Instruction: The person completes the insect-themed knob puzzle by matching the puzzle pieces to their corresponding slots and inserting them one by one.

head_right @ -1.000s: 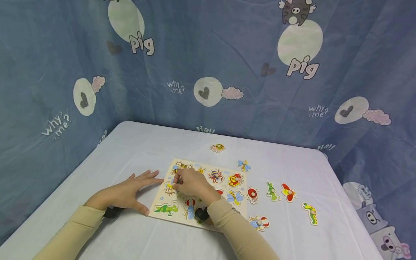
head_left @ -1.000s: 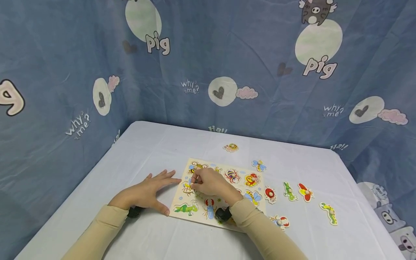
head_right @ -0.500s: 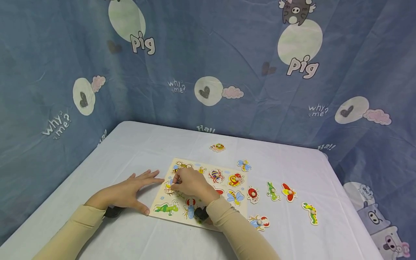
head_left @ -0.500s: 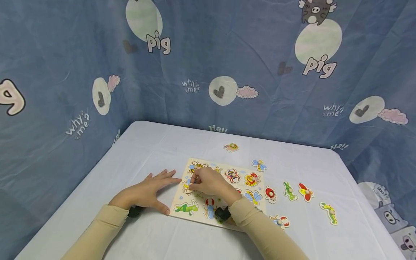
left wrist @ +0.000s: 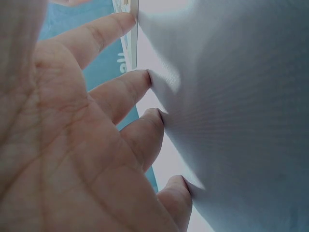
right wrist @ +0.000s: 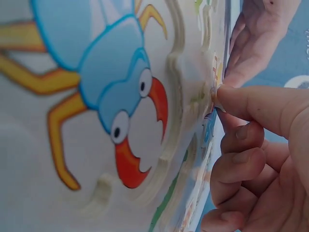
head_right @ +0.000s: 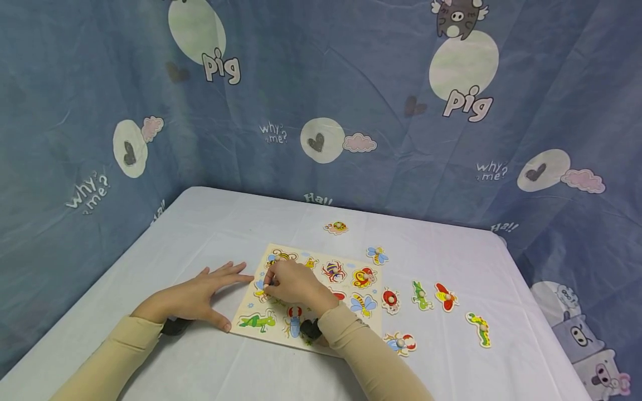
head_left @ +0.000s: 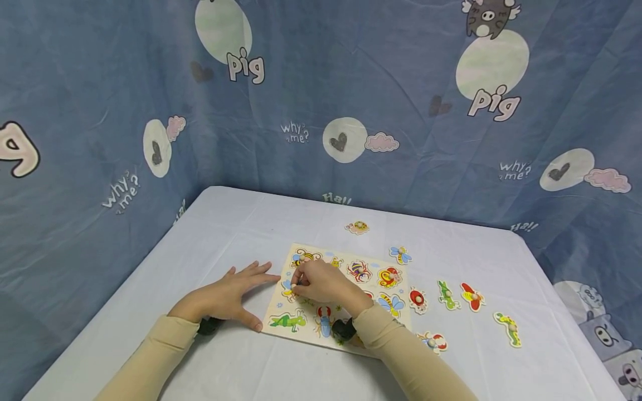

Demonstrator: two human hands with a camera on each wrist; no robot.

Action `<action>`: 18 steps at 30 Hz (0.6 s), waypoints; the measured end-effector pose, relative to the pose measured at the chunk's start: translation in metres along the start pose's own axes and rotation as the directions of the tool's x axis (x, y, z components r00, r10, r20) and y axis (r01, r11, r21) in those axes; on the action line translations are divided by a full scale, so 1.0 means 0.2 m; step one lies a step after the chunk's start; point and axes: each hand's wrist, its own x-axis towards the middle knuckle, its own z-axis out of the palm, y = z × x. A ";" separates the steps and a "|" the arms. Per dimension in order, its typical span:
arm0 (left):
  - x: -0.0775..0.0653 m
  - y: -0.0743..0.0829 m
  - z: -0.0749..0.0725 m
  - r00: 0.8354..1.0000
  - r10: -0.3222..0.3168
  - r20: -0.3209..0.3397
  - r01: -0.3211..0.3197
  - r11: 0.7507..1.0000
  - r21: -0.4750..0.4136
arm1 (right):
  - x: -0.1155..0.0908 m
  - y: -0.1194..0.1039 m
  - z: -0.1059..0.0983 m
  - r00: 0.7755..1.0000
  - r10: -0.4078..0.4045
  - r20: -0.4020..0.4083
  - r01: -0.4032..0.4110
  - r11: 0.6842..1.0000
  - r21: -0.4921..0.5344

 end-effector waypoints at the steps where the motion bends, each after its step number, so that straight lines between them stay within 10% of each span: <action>1: 0.00 0.00 0.00 1.000 -0.002 0.000 0.002 1.000 0.001 | 0.00 0.00 0.00 1.000 -0.004 0.002 0.004 1.000 -0.007; 18: 0.00 0.01 0.00 1.000 -0.005 0.006 0.005 1.000 -0.004 | 0.00 0.01 0.01 1.000 0.012 -0.008 -0.012 1.000 -0.007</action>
